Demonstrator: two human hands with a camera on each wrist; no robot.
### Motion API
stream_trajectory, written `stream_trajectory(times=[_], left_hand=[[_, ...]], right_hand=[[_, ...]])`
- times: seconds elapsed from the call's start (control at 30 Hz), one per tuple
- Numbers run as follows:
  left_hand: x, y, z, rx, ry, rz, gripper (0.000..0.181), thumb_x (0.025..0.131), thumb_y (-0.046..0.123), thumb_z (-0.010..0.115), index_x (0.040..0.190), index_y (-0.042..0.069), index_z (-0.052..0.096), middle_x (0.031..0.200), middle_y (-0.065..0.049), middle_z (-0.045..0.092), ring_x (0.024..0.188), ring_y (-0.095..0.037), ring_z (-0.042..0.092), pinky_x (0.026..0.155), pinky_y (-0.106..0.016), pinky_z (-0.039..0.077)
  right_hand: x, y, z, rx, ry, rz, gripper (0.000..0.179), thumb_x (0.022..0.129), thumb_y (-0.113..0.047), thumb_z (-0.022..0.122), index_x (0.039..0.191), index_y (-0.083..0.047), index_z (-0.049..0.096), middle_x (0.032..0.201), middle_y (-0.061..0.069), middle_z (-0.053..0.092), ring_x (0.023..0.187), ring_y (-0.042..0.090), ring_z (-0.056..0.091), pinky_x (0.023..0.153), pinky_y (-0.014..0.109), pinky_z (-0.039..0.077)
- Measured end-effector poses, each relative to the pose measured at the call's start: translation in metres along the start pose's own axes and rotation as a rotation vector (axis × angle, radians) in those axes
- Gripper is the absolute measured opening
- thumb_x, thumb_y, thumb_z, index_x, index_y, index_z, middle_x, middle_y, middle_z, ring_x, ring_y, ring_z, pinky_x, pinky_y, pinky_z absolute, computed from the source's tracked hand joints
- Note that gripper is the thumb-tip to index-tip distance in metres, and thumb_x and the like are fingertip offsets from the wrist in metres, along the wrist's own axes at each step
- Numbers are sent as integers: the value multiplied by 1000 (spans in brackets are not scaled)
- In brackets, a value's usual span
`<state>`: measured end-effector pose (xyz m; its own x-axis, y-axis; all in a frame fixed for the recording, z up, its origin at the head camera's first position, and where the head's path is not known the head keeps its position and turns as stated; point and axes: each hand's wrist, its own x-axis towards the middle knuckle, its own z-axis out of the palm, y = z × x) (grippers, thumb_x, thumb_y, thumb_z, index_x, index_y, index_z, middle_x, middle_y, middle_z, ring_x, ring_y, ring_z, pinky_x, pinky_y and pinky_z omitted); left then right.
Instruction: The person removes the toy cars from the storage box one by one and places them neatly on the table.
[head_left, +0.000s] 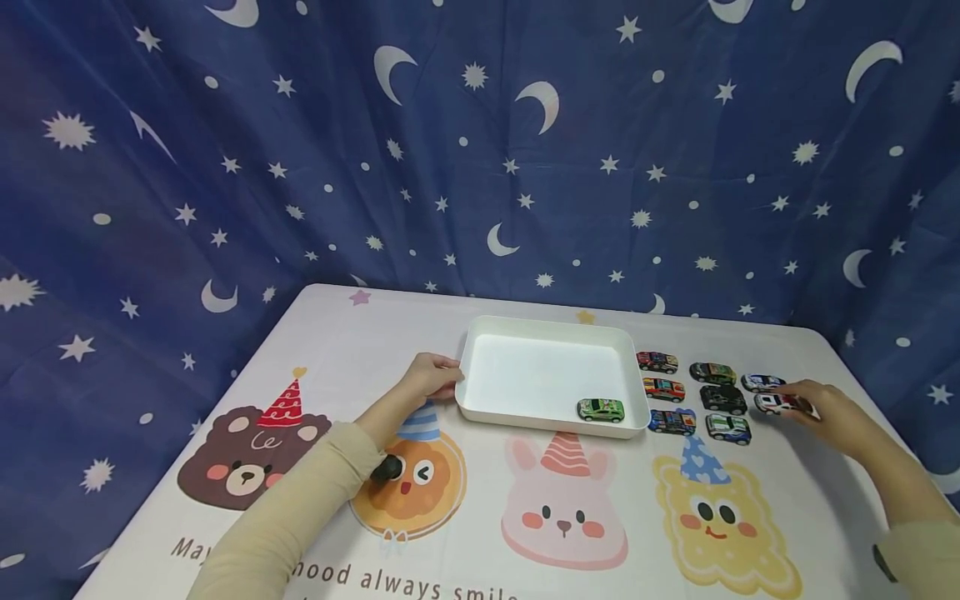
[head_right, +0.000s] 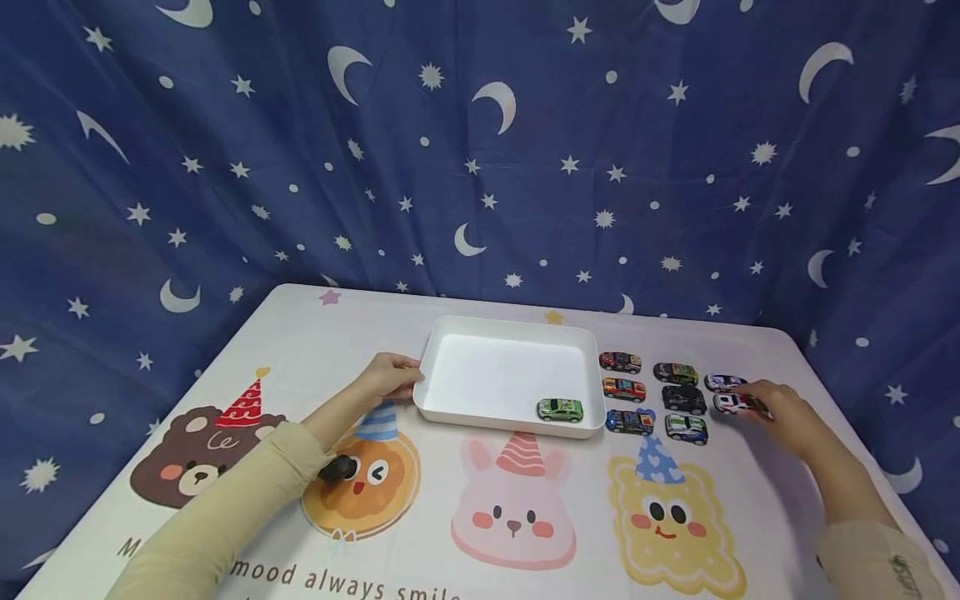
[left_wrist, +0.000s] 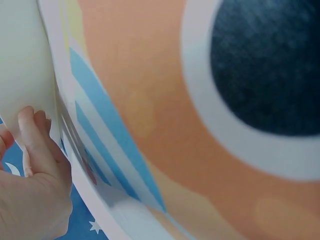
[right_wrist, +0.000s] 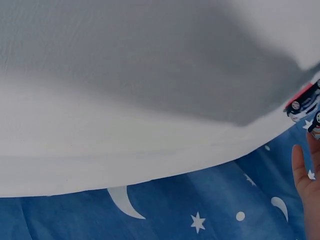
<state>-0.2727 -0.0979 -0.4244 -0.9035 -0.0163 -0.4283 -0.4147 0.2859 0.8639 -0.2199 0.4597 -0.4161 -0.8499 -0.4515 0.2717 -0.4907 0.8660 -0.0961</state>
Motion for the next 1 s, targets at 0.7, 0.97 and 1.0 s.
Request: stream_trajectory(times=[0.7, 0.97, 1.0], left_hand=[[2, -2, 0, 5, 3, -10, 34, 83, 5, 65, 116, 0, 63, 83, -3, 58, 57, -4, 59, 54, -13, 55], [2, -2, -1, 25, 22, -14, 33, 83, 5, 66, 115, 0, 63, 81, -3, 59, 55, -4, 58, 52, -13, 54], [2, -2, -1, 24, 24, -13, 33, 83, 5, 66, 115, 0, 63, 81, -3, 59, 55, -4, 58, 52, -13, 54]], right_hand=[[6, 2, 14, -4, -224, 156, 28, 76, -1, 71, 100, 11, 63, 79, 10, 58, 69, 16, 49, 60, 37, 48], [6, 6, 21, 7, -196, 170, 28, 76, 0, 70, 100, 12, 62, 78, 13, 58, 70, 23, 52, 61, 41, 48], [5, 6, 21, 13, -186, 174, 29, 76, 0, 71, 100, 12, 62, 78, 14, 59, 71, 24, 53, 61, 42, 49]])
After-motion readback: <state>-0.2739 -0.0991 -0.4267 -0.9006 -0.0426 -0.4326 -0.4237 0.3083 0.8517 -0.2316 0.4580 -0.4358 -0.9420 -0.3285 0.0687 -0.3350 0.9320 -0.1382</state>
